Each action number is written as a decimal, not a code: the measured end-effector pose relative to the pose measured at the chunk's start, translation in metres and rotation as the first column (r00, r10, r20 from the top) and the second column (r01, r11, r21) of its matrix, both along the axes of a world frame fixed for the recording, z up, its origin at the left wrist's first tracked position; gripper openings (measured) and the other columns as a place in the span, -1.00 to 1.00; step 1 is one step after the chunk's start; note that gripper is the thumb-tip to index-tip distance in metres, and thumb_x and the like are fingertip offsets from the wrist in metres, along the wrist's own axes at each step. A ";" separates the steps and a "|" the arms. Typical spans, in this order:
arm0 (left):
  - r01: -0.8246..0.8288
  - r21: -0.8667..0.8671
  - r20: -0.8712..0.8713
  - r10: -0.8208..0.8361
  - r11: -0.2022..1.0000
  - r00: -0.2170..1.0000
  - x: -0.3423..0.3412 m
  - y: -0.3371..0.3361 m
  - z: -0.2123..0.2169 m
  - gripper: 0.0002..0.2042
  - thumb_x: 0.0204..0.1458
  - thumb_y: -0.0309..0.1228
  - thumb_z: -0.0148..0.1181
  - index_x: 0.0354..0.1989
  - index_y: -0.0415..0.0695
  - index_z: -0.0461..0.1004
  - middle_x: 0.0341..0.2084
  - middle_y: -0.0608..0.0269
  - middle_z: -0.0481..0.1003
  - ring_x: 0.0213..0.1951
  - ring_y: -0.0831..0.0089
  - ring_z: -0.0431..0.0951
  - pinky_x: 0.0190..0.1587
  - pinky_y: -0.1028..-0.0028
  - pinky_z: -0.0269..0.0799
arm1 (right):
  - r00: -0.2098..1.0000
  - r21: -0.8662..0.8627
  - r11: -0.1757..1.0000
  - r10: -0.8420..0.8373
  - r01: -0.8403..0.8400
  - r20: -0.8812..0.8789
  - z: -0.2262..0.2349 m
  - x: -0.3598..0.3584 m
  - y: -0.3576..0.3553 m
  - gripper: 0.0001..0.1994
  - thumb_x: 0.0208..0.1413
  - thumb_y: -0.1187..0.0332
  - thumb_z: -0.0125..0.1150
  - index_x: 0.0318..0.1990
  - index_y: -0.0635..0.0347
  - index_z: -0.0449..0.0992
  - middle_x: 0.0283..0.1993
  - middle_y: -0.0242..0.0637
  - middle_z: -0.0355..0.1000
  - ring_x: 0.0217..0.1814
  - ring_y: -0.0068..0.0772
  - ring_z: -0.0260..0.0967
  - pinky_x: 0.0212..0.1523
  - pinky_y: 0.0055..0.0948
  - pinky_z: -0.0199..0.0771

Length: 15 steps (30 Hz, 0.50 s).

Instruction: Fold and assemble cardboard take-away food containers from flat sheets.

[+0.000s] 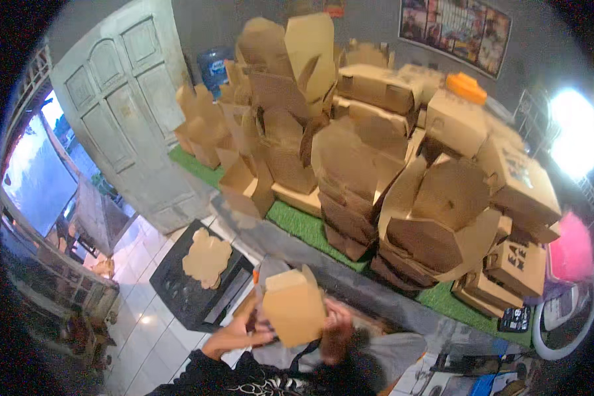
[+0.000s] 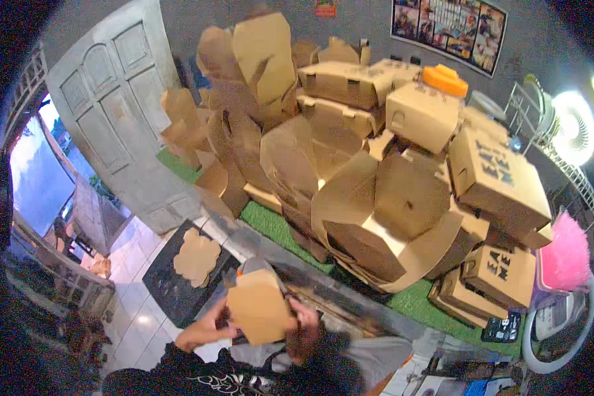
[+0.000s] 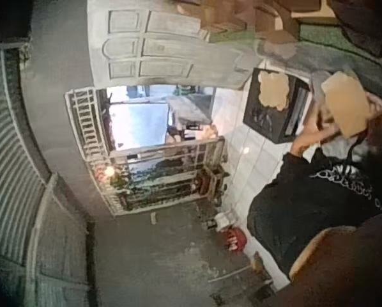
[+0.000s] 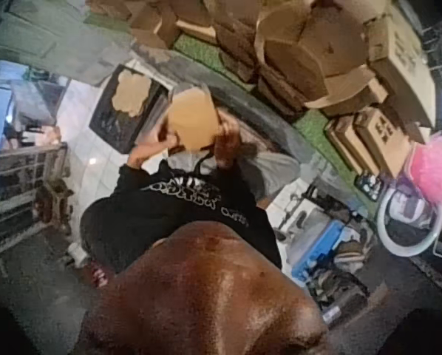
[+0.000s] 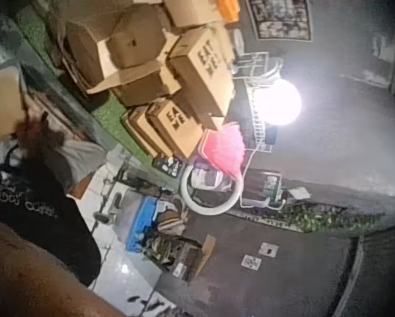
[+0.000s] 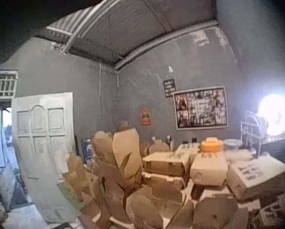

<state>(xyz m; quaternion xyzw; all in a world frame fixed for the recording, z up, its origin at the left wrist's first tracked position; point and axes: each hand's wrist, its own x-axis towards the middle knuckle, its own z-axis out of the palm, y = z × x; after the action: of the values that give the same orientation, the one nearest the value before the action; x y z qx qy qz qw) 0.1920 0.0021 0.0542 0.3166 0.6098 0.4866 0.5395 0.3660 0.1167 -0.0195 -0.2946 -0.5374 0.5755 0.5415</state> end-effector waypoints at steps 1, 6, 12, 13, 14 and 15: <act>0.029 0.084 0.056 -0.034 0.996 0.998 0.003 0.001 -0.004 -0.17 -0.09 -0.47 0.34 0.33 -0.10 -0.07 0.09 0.23 0.26 0.04 0.47 0.38 0.05 0.46 0.34 | 0.997 -0.021 0.998 0.051 -0.052 -0.051 0.005 -0.005 -0.003 -0.66 0.22 0.20 -0.03 -0.10 0.37 0.36 0.00 -0.02 0.37 0.06 -0.19 0.33 0.12 -0.28 0.29; 0.136 0.168 -0.037 -0.131 0.976 0.991 -0.009 0.008 0.015 -0.18 -0.09 -0.54 0.31 0.33 -0.17 -0.09 0.06 0.22 0.29 0.04 0.52 0.36 0.02 0.54 0.31 | 0.988 0.011 0.991 0.136 -0.135 -0.071 0.033 -0.002 0.004 -0.59 0.17 0.13 0.09 -0.07 0.36 0.29 0.09 0.03 0.30 0.14 -0.15 0.28 0.15 -0.25 0.25; 0.288 0.208 -0.181 -0.252 0.935 0.951 -0.019 0.021 0.077 -0.06 -0.32 -0.42 0.49 0.28 -0.28 0.03 0.10 0.16 0.29 0.15 0.40 0.25 0.21 0.39 0.10 | 0.895 0.286 0.848 0.430 -0.445 0.117 0.087 0.039 0.002 -0.32 -0.14 0.30 0.47 0.04 0.22 0.09 0.05 -0.01 0.25 0.19 -0.15 0.22 0.12 -0.19 0.26; 0.364 0.269 -0.210 -0.315 0.892 0.926 -0.019 0.028 0.085 -0.05 -0.33 -0.43 0.50 0.28 -0.28 0.02 0.12 0.14 0.27 0.18 0.39 0.23 0.22 0.39 0.08 | 0.902 0.297 0.853 0.423 -0.429 0.088 0.099 0.043 0.001 -0.25 -0.21 0.38 0.51 0.06 0.22 0.06 0.04 -0.08 0.25 0.16 -0.31 0.23 0.09 -0.24 0.28; 0.438 0.352 -0.229 -0.377 0.827 0.897 -0.018 0.036 0.093 -0.03 -0.35 -0.43 0.51 0.28 -0.29 0.01 0.14 0.13 0.25 0.20 0.37 0.21 0.23 0.38 0.05 | 0.917 0.282 0.874 0.390 -0.396 0.081 0.112 0.048 0.001 -0.25 -0.21 0.38 0.51 0.06 0.22 0.06 0.04 -0.08 0.25 0.16 -0.31 0.23 0.09 -0.24 0.28; 0.472 0.349 -0.226 -0.416 0.810 0.881 -0.016 0.043 0.100 0.03 -0.37 -0.44 0.52 0.31 -0.31 -0.05 0.19 0.10 0.21 0.23 0.34 0.17 0.27 0.37 0.00 | 0.898 0.185 0.879 0.437 -0.438 0.050 0.125 0.057 0.002 -0.24 -0.19 0.37 0.49 0.09 0.24 0.04 0.03 -0.10 0.27 0.14 -0.34 0.25 0.09 -0.24 0.29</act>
<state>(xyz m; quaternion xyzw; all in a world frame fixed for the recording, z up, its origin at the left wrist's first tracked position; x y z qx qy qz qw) 0.1755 0.0454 0.1547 0.5854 0.4444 0.4359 0.5194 0.4229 0.1188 0.1055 -0.1141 -0.6448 0.6274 0.4215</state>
